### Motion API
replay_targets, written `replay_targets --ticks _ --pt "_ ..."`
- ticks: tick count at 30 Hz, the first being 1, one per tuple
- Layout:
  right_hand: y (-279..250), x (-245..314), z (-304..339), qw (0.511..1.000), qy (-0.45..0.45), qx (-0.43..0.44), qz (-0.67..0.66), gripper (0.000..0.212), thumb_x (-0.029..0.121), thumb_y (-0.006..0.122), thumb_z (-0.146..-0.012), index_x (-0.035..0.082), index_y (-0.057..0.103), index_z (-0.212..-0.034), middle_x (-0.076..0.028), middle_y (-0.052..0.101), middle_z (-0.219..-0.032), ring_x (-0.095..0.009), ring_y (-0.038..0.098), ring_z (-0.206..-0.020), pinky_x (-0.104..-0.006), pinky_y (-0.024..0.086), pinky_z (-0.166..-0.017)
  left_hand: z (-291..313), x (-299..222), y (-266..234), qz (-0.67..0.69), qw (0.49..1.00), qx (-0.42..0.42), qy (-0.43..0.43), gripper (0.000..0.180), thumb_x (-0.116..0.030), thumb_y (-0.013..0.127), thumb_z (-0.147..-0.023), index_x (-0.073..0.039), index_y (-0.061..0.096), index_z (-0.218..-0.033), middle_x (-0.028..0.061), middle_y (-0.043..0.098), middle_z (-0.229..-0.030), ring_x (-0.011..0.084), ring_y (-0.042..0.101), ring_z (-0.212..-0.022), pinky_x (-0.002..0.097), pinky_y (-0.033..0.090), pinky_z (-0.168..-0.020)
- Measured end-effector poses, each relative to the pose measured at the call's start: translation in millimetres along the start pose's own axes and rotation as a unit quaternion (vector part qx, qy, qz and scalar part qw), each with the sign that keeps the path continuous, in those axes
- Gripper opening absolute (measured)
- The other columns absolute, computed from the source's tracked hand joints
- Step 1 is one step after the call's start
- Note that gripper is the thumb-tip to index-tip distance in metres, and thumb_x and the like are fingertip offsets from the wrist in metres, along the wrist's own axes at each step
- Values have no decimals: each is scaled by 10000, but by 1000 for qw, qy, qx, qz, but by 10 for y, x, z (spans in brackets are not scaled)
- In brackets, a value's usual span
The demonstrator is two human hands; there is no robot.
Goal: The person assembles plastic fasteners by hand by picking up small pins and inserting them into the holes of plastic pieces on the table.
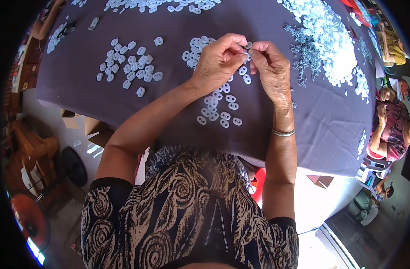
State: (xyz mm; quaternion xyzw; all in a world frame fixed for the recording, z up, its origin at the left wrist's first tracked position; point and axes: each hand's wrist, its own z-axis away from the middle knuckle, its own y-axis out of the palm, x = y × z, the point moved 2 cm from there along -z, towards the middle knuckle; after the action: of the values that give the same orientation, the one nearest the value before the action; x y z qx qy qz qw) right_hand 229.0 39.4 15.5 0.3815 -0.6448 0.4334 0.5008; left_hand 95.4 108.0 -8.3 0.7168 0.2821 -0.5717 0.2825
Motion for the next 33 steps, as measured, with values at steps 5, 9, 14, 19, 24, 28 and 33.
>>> replay_targets --ticks 5,9,14,19,24,28,33 --pt "29 4 11 998 -20 1 54 85 84 560 -905 5 583 -929 7 556 -702 -50 519 -605 -197 455 -534 10 30 -6 8 1000 -17 -6 295 7 592 -842 -36 517 -1124 39 612 -885 74 591 -776 224 507 -653" --pt "43 -14 11 997 -27 -7 68 95 94 558 -910 2 577 -926 8 556 -700 -51 518 -600 -200 462 -534 5 45 -4 12 1000 -21 3 286 20 588 -843 -34 523 -1116 37 612 -884 77 589 -780 227 506 -654" --pt "65 -1 12 997 -7 1 76 92 89 553 -911 -1 572 -913 4 563 -703 -54 521 -590 -205 466 -519 18 62 -3 15 999 -23 22 280 35 582 -841 -33 526 -1107 44 607 -901 81 591 -790 232 512 -656" --pt "104 20 41 997 -13 -22 75 97 92 558 -907 -3 571 -895 -9 574 -700 -58 521 -561 -207 465 -492 21 69 2 17 999 -30 25 275 47 574 -836 -32 526 -1095 45 604 -901 82 597 -801 234 524 -656" --pt "97 10 34 997 -15 -23 73 86 79 554 -903 -4 570 -888 -8 571 -699 -58 522 -559 -208 465 -489 12 34 46 56 997 -48 38 242 92 558 -816 -7 529 -1035 9 551 -806 9 487 -648 161 420 -534" --pt "86 -16 21 997 -28 -32 62 107 120 583 -892 21 562 -859 -7 593 -655 -49 526 -534 -203 443 -479 -9 53 25 44 997 -40 41 235 80 562 -823 -4 528 -1040 17 556 -815 12 494 -655 167 429 -539" --pt "53 -39 22 999 -34 -28 10 91 113 575 -892 24 569 -873 13 572 -669 -40 496 -560 -189 419 -500 -15 24 36 38 998 -26 42 226 63 566 -832 -3 529 -1045 20 562 -823 14 504 -666 171 441 -548"
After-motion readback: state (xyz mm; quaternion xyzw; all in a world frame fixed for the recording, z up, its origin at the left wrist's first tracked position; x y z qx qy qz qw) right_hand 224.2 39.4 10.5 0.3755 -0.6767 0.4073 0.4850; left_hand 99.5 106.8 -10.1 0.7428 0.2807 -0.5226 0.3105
